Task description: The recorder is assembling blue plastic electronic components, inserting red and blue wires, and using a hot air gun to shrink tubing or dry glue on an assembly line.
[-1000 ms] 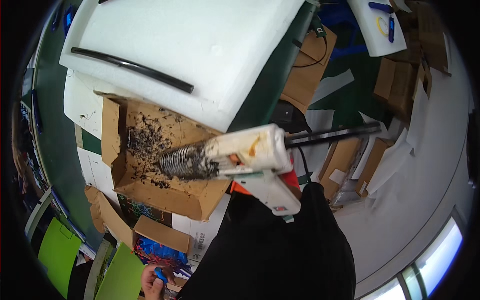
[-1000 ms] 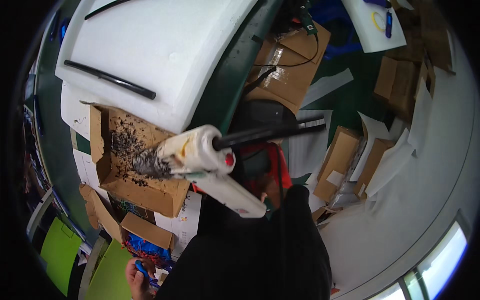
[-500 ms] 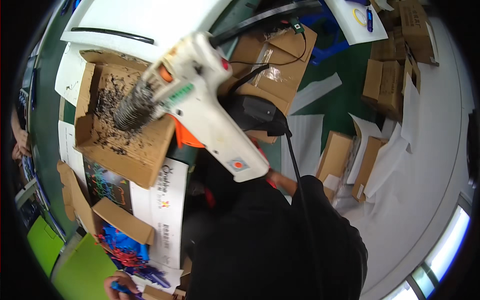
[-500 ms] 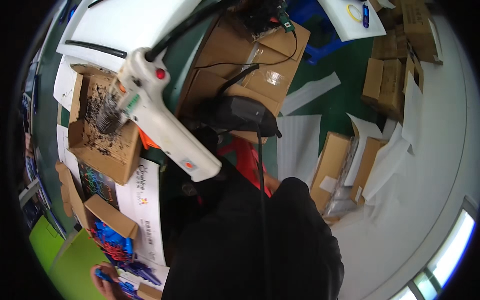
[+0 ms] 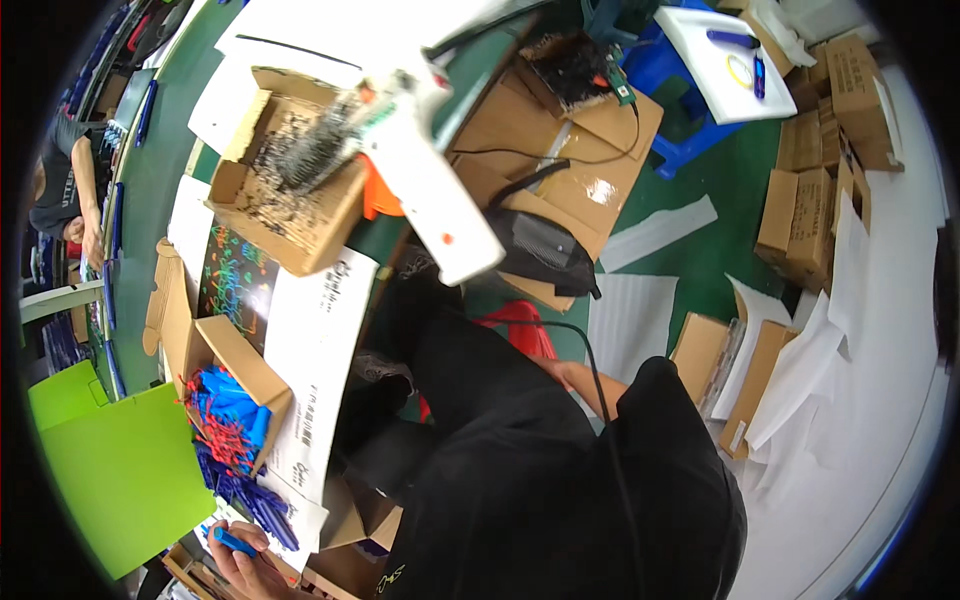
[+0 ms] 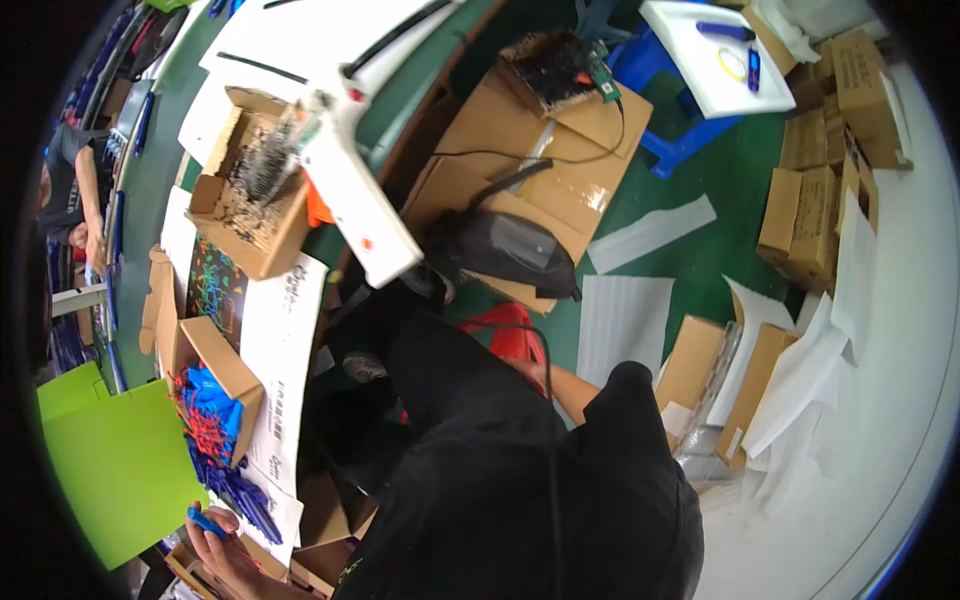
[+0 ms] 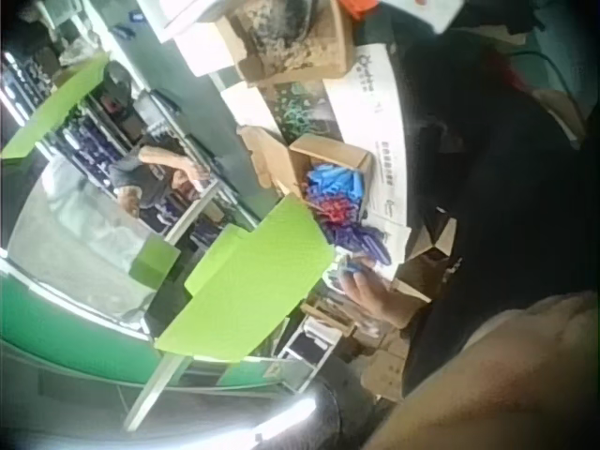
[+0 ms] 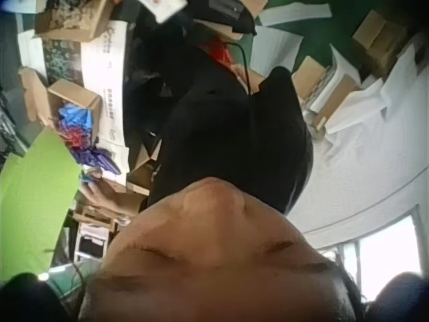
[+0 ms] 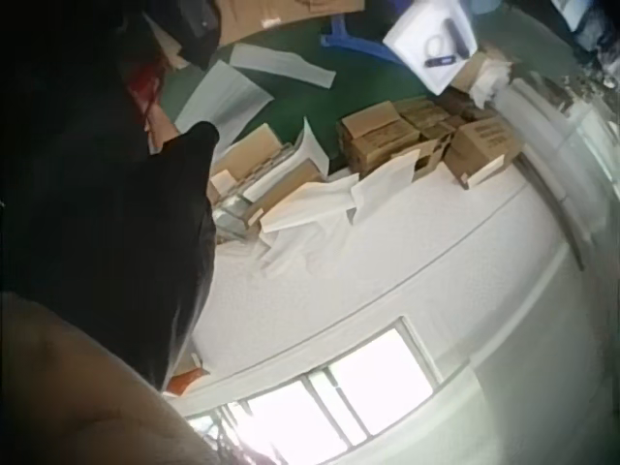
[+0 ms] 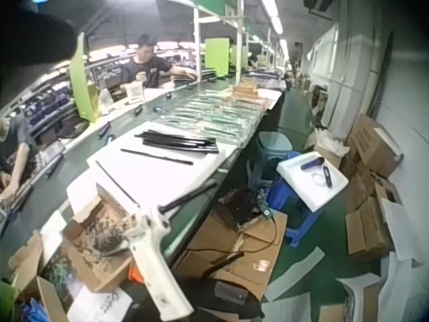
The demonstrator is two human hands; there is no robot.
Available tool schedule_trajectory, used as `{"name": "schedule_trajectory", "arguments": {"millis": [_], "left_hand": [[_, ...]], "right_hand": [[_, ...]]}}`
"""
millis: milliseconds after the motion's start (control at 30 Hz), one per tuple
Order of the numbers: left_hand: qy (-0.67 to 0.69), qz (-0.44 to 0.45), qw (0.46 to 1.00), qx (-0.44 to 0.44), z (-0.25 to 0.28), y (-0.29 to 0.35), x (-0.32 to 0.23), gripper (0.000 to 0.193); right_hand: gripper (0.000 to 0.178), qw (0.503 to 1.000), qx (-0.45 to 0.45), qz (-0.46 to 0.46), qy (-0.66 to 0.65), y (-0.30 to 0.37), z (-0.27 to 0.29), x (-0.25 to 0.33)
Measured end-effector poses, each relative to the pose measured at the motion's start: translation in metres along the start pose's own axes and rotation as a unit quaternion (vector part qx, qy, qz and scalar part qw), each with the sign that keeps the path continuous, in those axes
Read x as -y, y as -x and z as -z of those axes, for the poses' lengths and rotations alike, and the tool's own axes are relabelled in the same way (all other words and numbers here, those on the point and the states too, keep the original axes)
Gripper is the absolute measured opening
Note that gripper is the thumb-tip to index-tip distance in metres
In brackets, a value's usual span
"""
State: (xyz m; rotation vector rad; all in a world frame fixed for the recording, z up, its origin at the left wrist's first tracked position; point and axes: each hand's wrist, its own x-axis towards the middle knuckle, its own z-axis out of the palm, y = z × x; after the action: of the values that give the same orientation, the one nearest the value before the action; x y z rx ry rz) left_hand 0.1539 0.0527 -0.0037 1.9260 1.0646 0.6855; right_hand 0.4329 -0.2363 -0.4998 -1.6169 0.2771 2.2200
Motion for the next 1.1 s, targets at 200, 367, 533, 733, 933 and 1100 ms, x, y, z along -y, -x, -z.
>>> {"name": "schedule_trajectory", "arguments": {"millis": [200, 367, 533, 733, 933, 1100], "left_hand": [[0.239, -0.022, 0.950, 0.202, 0.005, -0.055, 0.021, 0.038], [0.246, 0.154, 0.953, 0.087, 0.017, -0.094, -0.011, 0.038], [0.170, 0.196, 0.966, -0.014, 0.020, -0.080, -0.020, 0.039], [0.177, 0.167, 0.965, -0.099, -0.044, -0.047, 0.012, 0.038], [0.325, 0.140, 0.931, -0.090, -0.050, -0.032, 0.013, 0.034], [0.388, 0.141, 0.909, -0.052, -0.042, -0.040, 0.013, 0.030]], "right_hand": [[0.062, 0.987, -0.085, 0.046, 0.132, 0.012, -0.025, 0.052], [0.057, 0.964, -0.107, 0.055, 0.237, 0.027, -0.020, 0.109], [0.053, 0.923, -0.101, 0.095, 0.358, 0.020, 0.017, 0.152], [0.047, 0.842, -0.091, 0.208, 0.489, 0.022, 0.053, 0.169], [0.041, 0.905, -0.090, 0.164, 0.383, 0.221, 0.017, 0.191], [0.036, 0.854, -0.239, 0.344, 0.310, 0.381, -0.014, 0.192]]}}
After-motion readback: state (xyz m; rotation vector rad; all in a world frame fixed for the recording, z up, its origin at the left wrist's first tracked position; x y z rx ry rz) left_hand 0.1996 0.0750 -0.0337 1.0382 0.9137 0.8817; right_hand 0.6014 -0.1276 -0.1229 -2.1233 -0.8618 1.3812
